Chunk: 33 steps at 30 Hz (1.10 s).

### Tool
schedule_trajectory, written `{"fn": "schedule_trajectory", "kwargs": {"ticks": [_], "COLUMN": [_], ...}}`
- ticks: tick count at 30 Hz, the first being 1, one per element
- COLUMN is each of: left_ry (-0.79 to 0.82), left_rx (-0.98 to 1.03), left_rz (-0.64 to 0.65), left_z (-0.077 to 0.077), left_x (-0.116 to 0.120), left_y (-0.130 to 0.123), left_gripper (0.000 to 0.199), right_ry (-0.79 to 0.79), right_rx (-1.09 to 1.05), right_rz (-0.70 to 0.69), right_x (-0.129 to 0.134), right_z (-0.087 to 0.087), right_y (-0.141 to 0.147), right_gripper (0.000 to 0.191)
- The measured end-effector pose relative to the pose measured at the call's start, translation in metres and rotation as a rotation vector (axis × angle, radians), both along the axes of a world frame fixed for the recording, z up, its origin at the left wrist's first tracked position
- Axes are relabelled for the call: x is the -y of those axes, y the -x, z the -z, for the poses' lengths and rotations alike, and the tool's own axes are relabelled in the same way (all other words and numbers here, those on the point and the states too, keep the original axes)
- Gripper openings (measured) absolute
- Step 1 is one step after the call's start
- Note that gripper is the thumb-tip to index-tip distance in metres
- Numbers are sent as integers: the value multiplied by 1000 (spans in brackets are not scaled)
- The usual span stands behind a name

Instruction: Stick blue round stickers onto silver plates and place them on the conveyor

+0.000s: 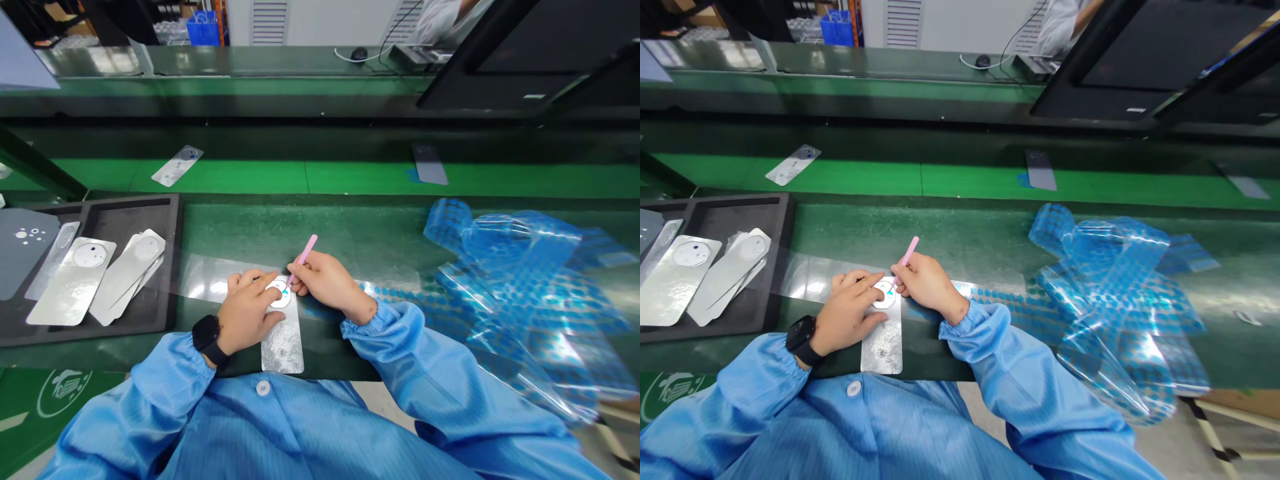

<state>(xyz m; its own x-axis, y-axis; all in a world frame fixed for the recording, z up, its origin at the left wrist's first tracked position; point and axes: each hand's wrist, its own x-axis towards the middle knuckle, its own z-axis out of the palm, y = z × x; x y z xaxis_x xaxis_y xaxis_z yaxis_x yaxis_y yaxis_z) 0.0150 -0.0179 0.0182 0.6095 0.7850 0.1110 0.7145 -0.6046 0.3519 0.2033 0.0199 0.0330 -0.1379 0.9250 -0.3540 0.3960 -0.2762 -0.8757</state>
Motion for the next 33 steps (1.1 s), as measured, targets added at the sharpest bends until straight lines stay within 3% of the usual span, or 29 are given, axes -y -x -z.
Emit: {"fn": "schedule_trajectory", "kwargs": {"ticks": [14, 22, 33], "left_ry": [-42, -50, -38], "left_rx": [-58, -66, -76], "left_rz": [3, 0, -29], "left_z": [-4, -4, -4], "left_x": [6, 6, 7], "left_y": [-4, -5, -7], "left_gripper": [27, 27, 26], "right_ry": [-169, -414, -576], "right_rx": [-111, 107, 296], "right_rz": [16, -95, -194], "right_x": [16, 25, 33], "right_z": [10, 13, 19], "right_y": [-11, -10, -15], "right_gripper": [13, 14, 18]}}
